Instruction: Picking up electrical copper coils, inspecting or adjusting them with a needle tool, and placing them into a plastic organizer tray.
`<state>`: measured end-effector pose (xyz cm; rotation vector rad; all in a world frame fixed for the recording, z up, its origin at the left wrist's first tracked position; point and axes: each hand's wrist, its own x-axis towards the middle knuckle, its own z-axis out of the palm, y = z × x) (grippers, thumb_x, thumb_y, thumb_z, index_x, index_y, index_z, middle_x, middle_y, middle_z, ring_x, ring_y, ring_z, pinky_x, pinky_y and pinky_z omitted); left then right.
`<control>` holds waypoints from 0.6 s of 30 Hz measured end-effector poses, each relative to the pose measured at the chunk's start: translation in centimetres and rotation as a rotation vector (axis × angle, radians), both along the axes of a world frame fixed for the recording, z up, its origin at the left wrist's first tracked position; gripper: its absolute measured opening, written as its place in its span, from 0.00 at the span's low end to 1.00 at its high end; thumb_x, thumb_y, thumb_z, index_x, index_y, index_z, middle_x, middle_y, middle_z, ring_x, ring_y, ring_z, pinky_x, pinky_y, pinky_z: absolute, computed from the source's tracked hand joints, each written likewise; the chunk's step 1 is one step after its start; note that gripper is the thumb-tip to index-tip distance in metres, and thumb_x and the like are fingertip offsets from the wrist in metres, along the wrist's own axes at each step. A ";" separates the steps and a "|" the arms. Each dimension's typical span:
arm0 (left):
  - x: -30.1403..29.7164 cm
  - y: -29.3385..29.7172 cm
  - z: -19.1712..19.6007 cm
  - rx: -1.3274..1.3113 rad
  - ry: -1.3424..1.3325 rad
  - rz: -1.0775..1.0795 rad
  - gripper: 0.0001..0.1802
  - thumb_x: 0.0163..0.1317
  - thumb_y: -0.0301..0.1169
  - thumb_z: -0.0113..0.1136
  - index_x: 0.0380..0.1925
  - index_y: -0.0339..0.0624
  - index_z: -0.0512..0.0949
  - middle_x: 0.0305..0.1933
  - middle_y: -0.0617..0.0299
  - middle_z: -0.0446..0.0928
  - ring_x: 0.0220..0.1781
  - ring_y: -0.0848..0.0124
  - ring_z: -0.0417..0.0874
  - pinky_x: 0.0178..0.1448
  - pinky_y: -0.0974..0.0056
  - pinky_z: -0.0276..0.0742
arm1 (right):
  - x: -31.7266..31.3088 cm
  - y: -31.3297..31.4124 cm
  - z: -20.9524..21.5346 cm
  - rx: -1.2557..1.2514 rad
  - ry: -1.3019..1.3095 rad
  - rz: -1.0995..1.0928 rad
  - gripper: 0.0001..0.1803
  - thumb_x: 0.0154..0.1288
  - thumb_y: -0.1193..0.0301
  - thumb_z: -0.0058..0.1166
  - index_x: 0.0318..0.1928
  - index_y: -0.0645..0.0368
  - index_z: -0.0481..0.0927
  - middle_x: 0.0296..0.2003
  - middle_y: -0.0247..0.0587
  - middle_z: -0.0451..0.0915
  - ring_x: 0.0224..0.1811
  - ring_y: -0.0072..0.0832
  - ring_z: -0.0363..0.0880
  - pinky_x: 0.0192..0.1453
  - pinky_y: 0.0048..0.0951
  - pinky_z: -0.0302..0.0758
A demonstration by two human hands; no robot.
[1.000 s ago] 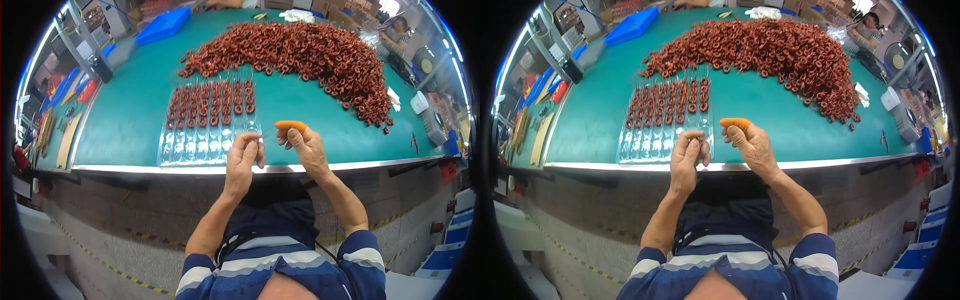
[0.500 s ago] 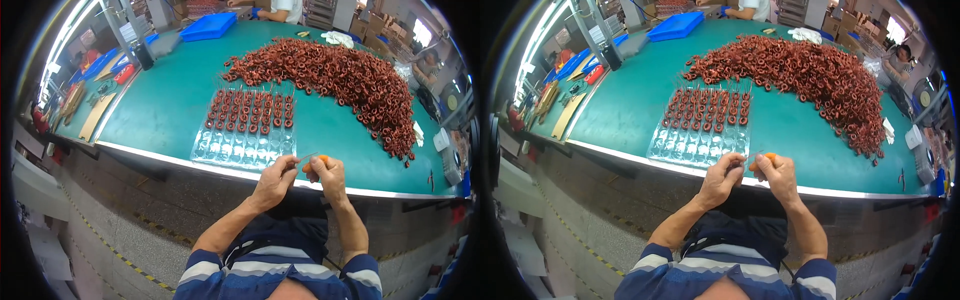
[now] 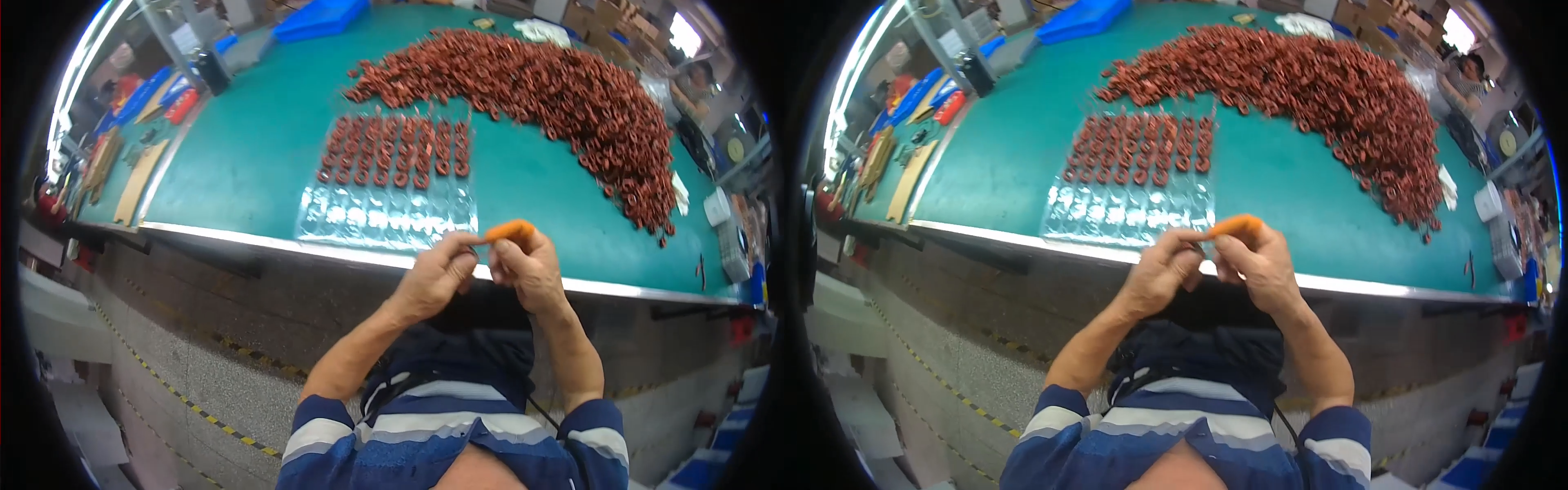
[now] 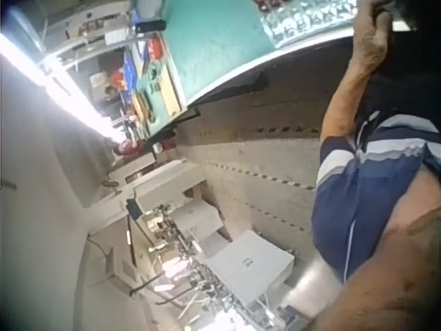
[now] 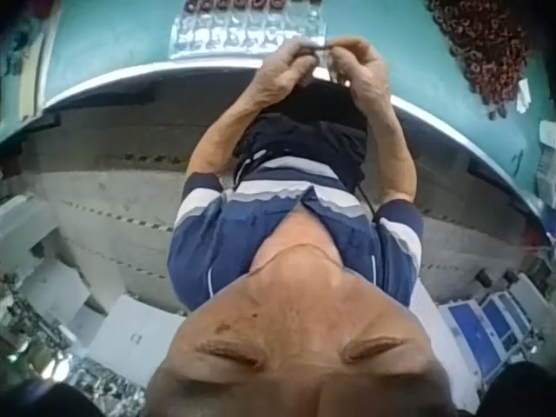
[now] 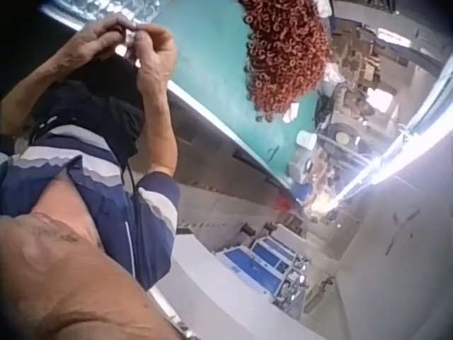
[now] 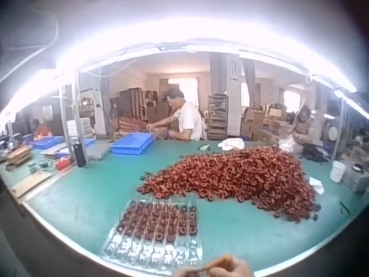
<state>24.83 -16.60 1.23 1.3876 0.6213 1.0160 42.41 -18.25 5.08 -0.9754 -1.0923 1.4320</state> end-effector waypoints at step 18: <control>-2.6 1.7 4.3 0.519 0.531 -0.098 0.15 0.62 0.26 0.60 0.47 0.39 0.68 0.35 0.51 0.72 0.37 0.55 0.78 0.40 0.58 0.74 | -0.4 0.1 -0.8 -0.163 -0.043 0.055 0.15 0.67 0.61 0.58 0.34 0.62 0.79 0.22 0.33 0.78 0.18 0.17 0.73 0.20 0.16 0.66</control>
